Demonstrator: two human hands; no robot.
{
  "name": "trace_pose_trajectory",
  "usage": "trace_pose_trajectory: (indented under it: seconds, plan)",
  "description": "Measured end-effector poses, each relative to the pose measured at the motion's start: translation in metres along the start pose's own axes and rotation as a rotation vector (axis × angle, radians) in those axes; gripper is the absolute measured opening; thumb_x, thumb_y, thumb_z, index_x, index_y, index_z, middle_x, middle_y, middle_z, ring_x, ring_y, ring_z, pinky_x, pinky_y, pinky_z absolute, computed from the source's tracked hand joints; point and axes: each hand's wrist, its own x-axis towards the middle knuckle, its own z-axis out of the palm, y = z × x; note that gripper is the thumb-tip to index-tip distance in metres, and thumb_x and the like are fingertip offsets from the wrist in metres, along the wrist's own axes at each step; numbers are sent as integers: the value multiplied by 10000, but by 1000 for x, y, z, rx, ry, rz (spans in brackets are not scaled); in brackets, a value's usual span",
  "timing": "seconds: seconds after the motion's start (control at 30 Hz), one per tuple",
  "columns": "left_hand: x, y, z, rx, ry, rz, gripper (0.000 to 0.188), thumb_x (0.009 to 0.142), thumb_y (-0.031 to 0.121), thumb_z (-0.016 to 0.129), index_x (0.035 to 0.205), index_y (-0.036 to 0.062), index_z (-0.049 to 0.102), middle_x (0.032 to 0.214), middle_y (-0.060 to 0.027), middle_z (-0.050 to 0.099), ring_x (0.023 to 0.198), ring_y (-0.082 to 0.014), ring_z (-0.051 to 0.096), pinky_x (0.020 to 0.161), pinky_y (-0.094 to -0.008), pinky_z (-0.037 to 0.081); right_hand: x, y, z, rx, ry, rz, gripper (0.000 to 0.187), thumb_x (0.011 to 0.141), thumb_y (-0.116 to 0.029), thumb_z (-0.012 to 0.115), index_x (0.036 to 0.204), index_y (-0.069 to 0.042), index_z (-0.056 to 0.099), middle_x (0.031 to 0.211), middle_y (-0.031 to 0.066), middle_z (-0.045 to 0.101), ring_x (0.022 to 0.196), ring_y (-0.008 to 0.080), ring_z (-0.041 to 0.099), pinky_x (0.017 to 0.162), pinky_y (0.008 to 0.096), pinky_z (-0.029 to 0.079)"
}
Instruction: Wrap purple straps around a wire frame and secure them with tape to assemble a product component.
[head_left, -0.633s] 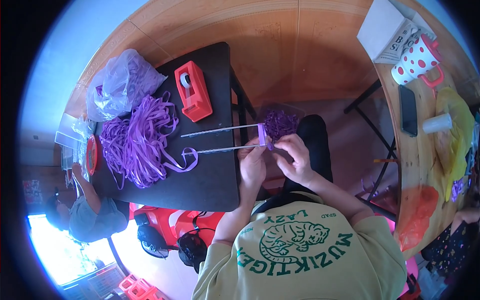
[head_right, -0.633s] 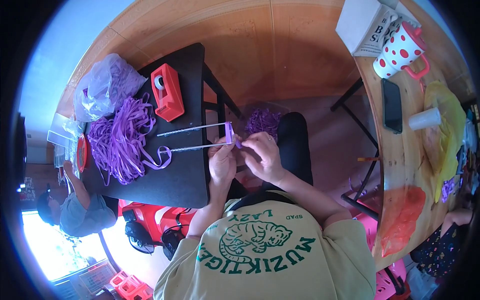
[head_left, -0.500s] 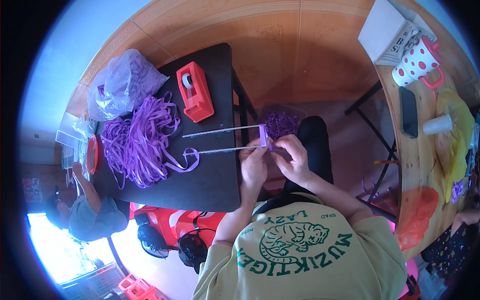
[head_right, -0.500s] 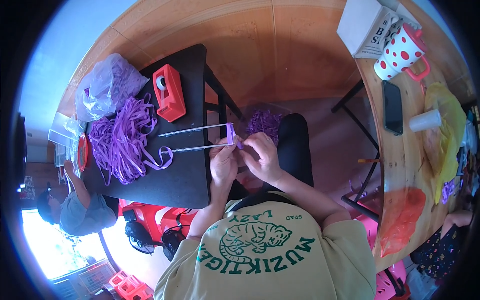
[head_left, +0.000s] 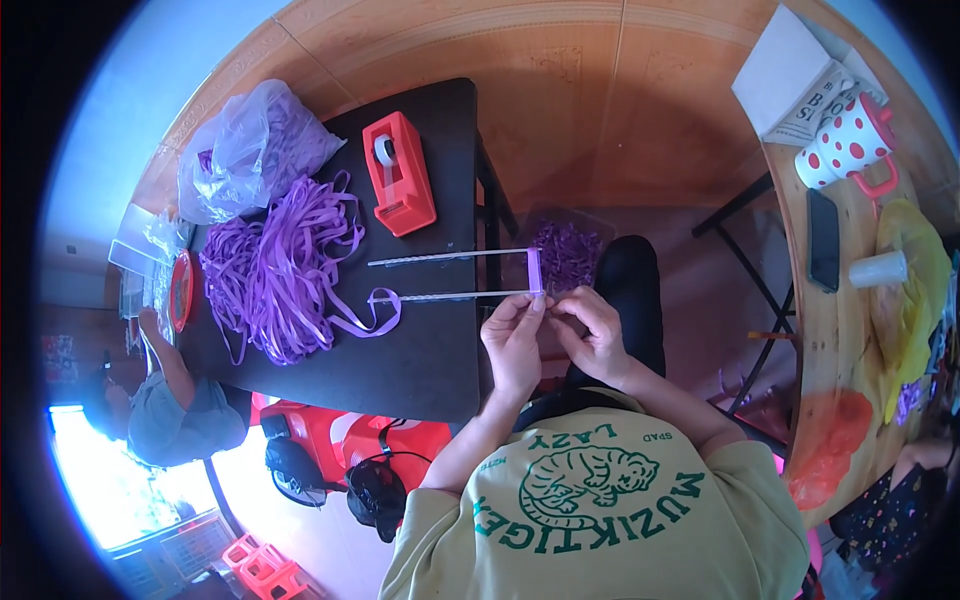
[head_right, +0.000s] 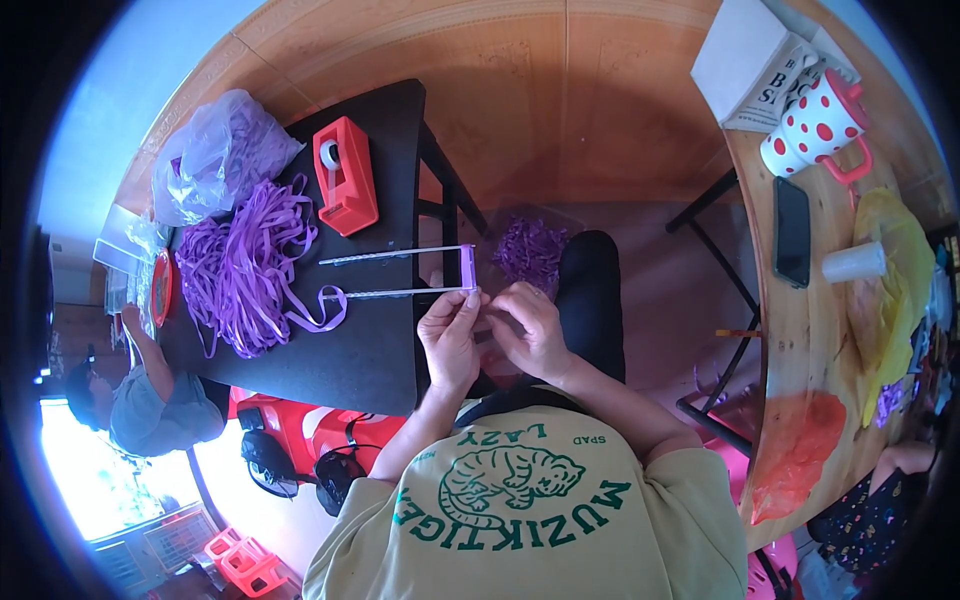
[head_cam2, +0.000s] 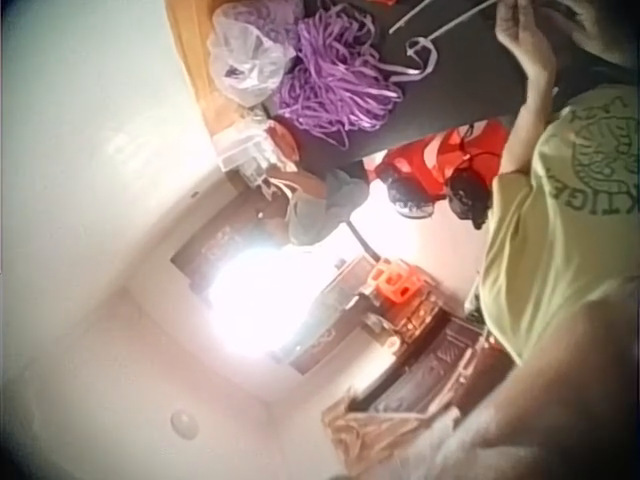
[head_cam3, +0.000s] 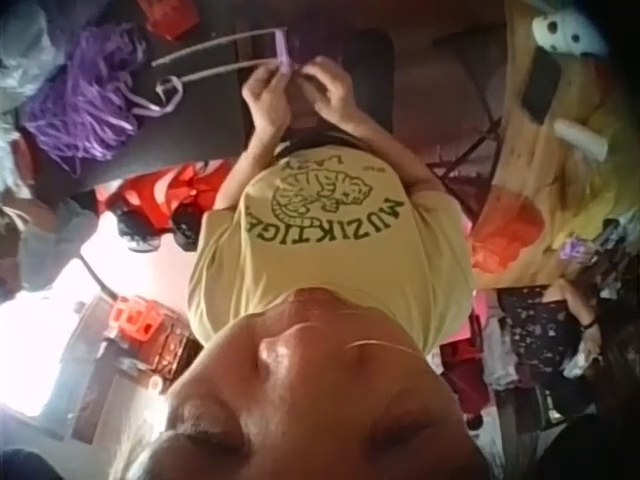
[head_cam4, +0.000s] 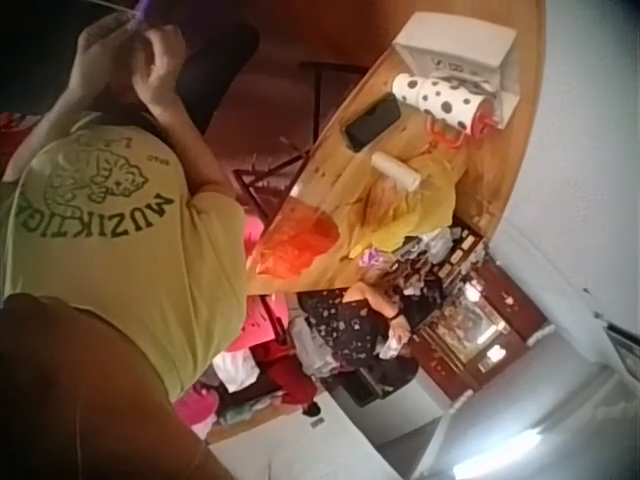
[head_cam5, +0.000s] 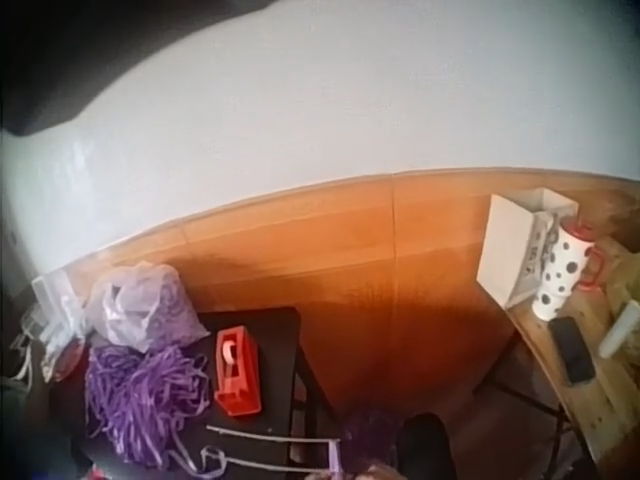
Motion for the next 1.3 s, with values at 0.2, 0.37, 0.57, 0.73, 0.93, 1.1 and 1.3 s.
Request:
trace_pose_trajectory:
  seconds: [0.2,0.37,0.57,0.73,0.93,1.1,1.3]
  plan:
    - [-5,13,2,-52,2,-98,99,906,17,572,957,-26,644,866,-70,672,745,-82,592,703,-201,454,4,0,-4,-8,10,-2,222,675,63,665,872,2,584,777,113,578,696,282,575,622,350,439]
    - [-6,17,4,-102,5,-124,109,902,12,572,972,-30,644,864,-75,671,729,-91,591,679,-199,446,4,-4,-6,-9,5,-16,229,671,53,677,875,10,582,784,118,581,698,282,575,619,348,439]
    - [-8,21,7,-155,10,-145,107,898,8,575,966,-28,648,855,-78,669,722,-97,591,677,-202,445,3,-3,-9,-12,-12,1,241,670,33,691,888,15,589,787,122,583,706,283,580,626,343,443]
    - [-7,23,9,-200,38,-175,98,889,11,587,954,-23,652,844,-80,668,717,-103,591,676,-212,451,7,-8,-14,-10,-27,11,246,671,29,695,894,17,592,802,125,585,719,281,586,635,338,449]
    - [-7,30,10,-274,80,-209,75,879,16,600,917,3,664,826,-88,669,742,-149,624,692,-245,476,24,-14,-22,55,11,164,152,748,53,657,882,14,599,805,100,570,704,188,573,627,256,433]
    - [-8,31,11,-301,81,-239,69,875,24,608,908,13,667,823,-80,670,742,-153,630,705,-246,478,78,-8,-19,161,14,235,24,868,15,596,884,31,601,775,-2,547,696,27,476,613,183,377]
    - [-9,41,16,-356,41,-265,76,873,48,617,909,7,669,811,-74,670,744,-139,626,705,-234,464,160,-2,46,241,-133,151,128,877,-104,635,871,22,657,707,-24,564,623,24,443,537,208,333]
